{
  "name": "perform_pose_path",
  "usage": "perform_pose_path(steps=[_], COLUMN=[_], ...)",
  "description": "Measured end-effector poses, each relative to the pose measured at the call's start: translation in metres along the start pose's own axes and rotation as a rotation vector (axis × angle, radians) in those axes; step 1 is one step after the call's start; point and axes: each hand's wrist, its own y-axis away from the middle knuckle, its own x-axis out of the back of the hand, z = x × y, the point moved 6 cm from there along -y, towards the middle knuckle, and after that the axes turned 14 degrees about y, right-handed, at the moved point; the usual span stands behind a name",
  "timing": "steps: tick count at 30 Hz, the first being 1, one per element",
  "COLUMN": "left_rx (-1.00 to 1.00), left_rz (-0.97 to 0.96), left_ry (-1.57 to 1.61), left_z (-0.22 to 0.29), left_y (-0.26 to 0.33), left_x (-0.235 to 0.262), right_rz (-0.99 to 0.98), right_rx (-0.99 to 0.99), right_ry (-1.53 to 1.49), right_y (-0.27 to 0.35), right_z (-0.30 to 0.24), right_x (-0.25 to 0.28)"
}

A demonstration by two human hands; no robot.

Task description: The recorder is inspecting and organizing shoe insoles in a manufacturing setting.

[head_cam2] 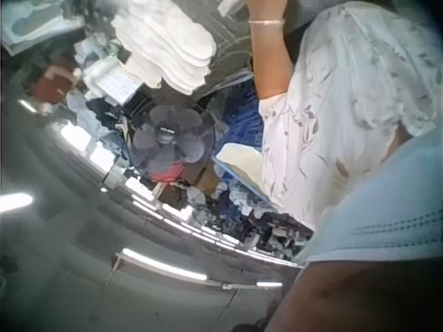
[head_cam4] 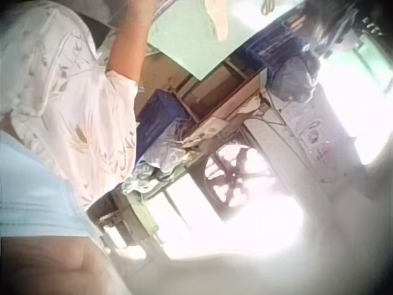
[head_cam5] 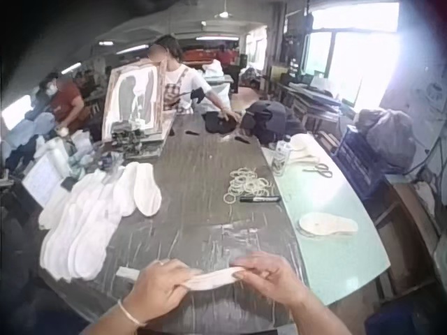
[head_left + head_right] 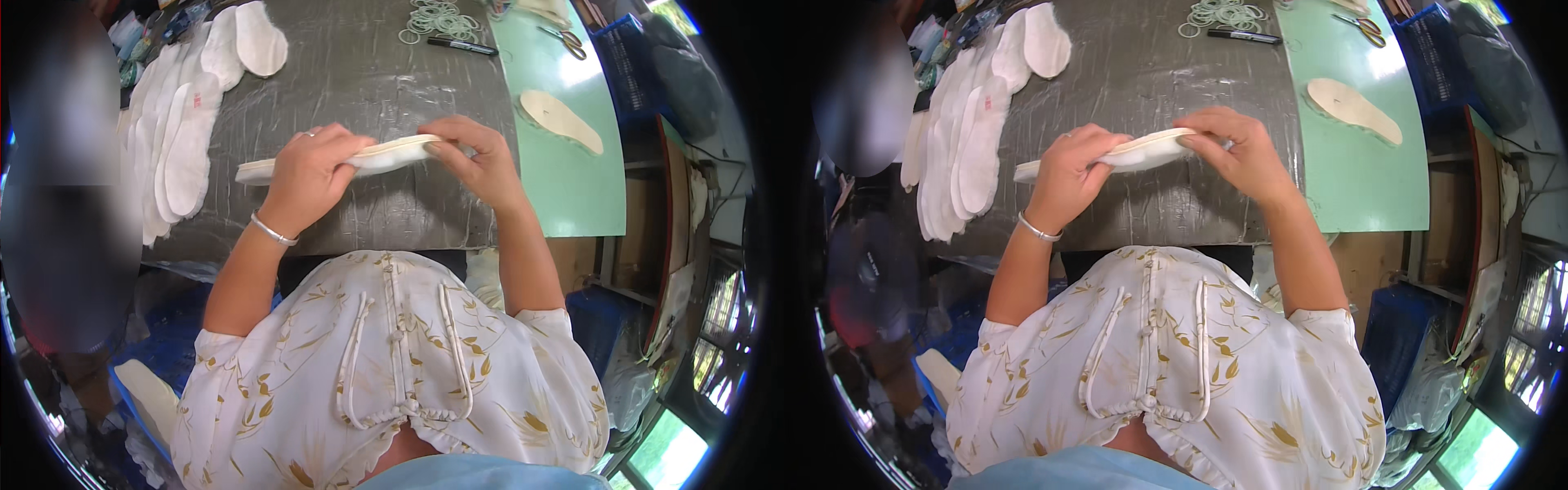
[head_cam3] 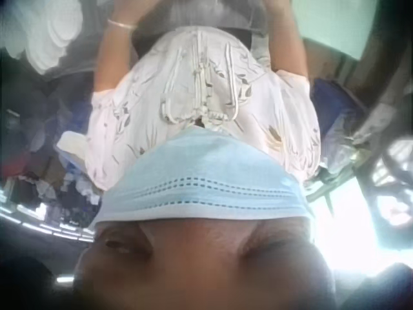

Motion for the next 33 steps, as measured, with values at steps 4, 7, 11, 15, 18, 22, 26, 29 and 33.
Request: perform_pose_path(steps=[4, 7, 11, 15, 18, 22, 26, 29, 33], left_rx=[-0.070, 0.038, 0.040, 0.106, 0.240, 0.301, 0.314, 0.317, 0.355], left_rz=[-0.015, -0.101, -0.066, -0.038, -0.036, 0.034, 0.067, 0.078, 0.141], left_ry=[-0.140, -0.122, -0.159, -0.107, 0.027, 0.284, 0.439, 0.459, 0.500], left_z=[-0.004, -0.032, -0.058, -0.080, -0.097, -0.115, -0.125, -0.123, -0.131], left_y=[-0.001, 0.008, 0.024, 0.046, 0.059, 0.072, 0.080, 0.081, 0.083], left_x=[-0.010, -0.029, -0.014, 0.030, 0.044, 0.042, 0.039, 0.038, 0.035], right_rz=[-0.077, -0.131, -0.086, -0.111, -0.089, -0.107, -0.095, -0.091, -0.106], right_rx=[-0.056, -0.082, -0.125, -0.060, -0.056, -0.120, -0.123, -0.119, -0.151], right_ry=[0.081, 0.194, 0.131, 0.191, 0.230, 0.232, 0.244, 0.295, 0.316], right_y=[0.010, 0.019, 0.026, 0.020, 0.022, 0.021, 0.024, 0.026, 0.028], right_z=[0.021, 0.043, 0.068, 0.062, 0.065, 0.062, 0.064, 0.059, 0.060], right_x=[0.002, -0.005, -0.009, -0.008, -0.004, -0.003, -0.003, -0.003, -0.003])
